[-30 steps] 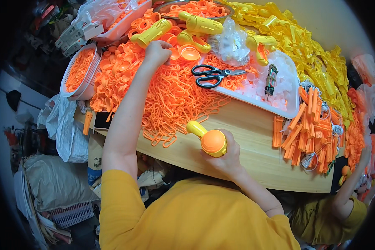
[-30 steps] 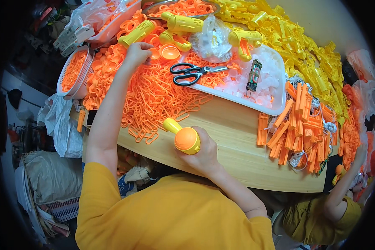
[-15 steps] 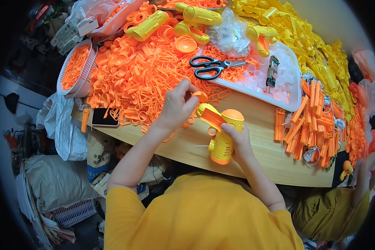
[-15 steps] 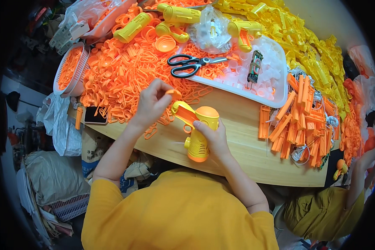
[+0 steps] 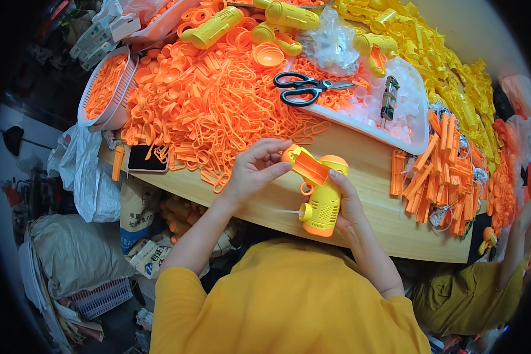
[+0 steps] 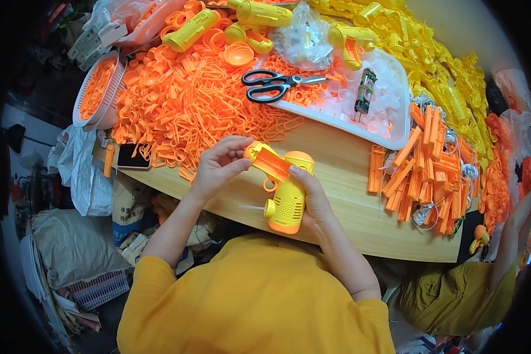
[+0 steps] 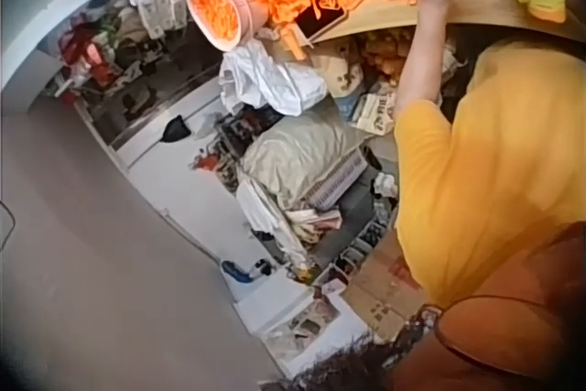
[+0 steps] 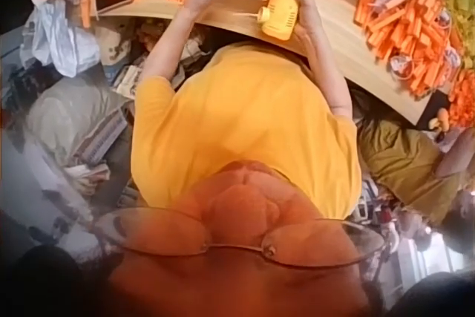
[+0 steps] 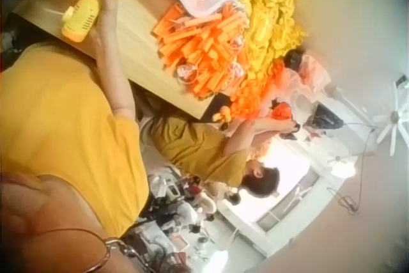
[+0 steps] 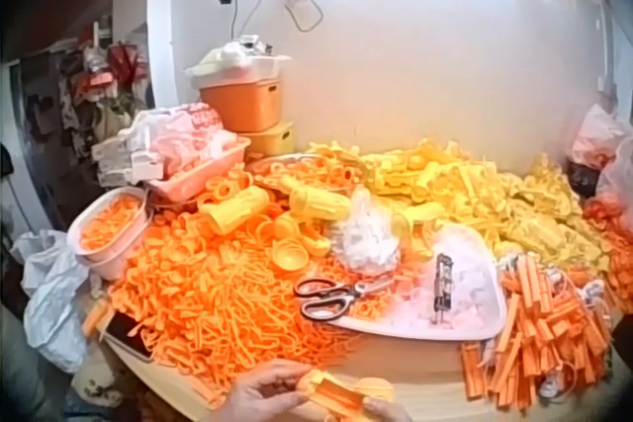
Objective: Assembling plastic toy gun bodies and components by hand at a workbench.
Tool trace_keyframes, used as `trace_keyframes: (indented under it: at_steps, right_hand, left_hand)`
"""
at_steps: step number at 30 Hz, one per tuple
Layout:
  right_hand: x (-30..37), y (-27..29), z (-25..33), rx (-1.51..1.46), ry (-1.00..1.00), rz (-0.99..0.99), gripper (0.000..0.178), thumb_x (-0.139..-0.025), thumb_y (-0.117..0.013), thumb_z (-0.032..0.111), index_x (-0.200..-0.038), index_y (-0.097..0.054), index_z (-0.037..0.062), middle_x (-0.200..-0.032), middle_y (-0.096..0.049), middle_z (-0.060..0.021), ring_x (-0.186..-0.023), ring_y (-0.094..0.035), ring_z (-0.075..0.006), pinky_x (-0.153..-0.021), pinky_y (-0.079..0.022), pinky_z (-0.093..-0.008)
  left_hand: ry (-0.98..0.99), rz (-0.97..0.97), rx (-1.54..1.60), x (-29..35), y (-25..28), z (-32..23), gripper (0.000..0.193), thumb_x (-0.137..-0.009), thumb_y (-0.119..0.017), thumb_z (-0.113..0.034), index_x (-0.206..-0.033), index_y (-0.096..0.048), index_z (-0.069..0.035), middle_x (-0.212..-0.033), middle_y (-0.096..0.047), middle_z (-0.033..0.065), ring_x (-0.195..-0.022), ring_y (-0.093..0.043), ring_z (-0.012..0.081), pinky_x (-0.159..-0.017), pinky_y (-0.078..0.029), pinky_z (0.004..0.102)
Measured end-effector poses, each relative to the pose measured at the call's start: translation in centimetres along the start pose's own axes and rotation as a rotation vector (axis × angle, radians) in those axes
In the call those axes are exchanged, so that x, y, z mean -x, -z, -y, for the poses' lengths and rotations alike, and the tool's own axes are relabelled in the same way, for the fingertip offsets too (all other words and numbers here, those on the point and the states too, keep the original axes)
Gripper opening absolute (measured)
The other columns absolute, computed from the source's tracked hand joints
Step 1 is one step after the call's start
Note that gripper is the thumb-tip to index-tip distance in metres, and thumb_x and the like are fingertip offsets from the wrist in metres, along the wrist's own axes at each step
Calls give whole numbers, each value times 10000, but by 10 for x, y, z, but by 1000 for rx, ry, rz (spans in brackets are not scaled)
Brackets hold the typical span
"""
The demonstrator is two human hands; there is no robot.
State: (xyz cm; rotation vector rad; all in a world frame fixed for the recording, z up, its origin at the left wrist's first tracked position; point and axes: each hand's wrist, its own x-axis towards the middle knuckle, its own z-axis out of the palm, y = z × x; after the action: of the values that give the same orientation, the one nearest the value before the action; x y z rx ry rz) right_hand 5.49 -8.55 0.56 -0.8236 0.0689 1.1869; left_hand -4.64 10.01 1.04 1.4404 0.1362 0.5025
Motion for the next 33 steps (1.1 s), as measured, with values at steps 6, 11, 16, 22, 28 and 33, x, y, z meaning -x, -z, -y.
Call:
trace_keyframes:
  at_steps: [6,11,16,22,28,33]
  right_hand:
    - [6,-10,-9,176,27,41,493,-795,-678,286,-1165,-478,27,-962,-615,-130,-802,-649,-217,-676,-566,-360]
    - [13,-16,-11,221,9,67,504,-785,-682,247,-1175,-460,18,-989,-596,-120,-828,-641,-216,-688,-563,-369]
    - [17,-3,-15,72,-206,113,530,-764,-685,231,-1195,-448,35,-998,-587,-129,-838,-634,-227,-719,-563,-382]
    - [8,-21,-14,296,-98,51,561,-753,-669,268,-1211,-438,43,-1069,-571,-148,-835,-641,-256,-739,-559,-426]
    - [-4,-29,-13,312,-44,68,558,-772,-665,309,-1209,-440,45,-1044,-589,-160,-847,-643,-250,-720,-556,-415]
    - [-6,-8,-15,201,-38,13,490,-813,-657,300,-1189,-455,59,-988,-621,-162,-847,-641,-240,-699,-556,-401]
  left_hand:
    - [189,-184,7,-5,0,7,246,-942,-549,-216,-853,-626,0,-724,-572,5,-689,-514,43,-603,-405,176]
    - [326,40,42,-7,-6,2,369,-981,-391,-257,-719,-532,-39,-656,-513,33,-631,-476,105,-626,-401,243]
    - [382,188,-18,1,-13,-15,375,-979,-376,-264,-724,-523,-32,-663,-502,31,-634,-458,108,-625,-383,238]
    - [293,21,-6,10,2,0,365,-978,-387,-260,-729,-520,-29,-672,-516,32,-637,-463,96,-622,-388,237]
    - [-64,-384,-527,-15,40,-14,112,-880,-620,-134,-846,-615,-27,-737,-586,20,-620,-521,72,-566,-430,226]
    - [-265,-688,-988,-46,142,-31,87,-830,-655,-68,-893,-651,-8,-824,-616,27,-647,-549,89,-586,-454,232]
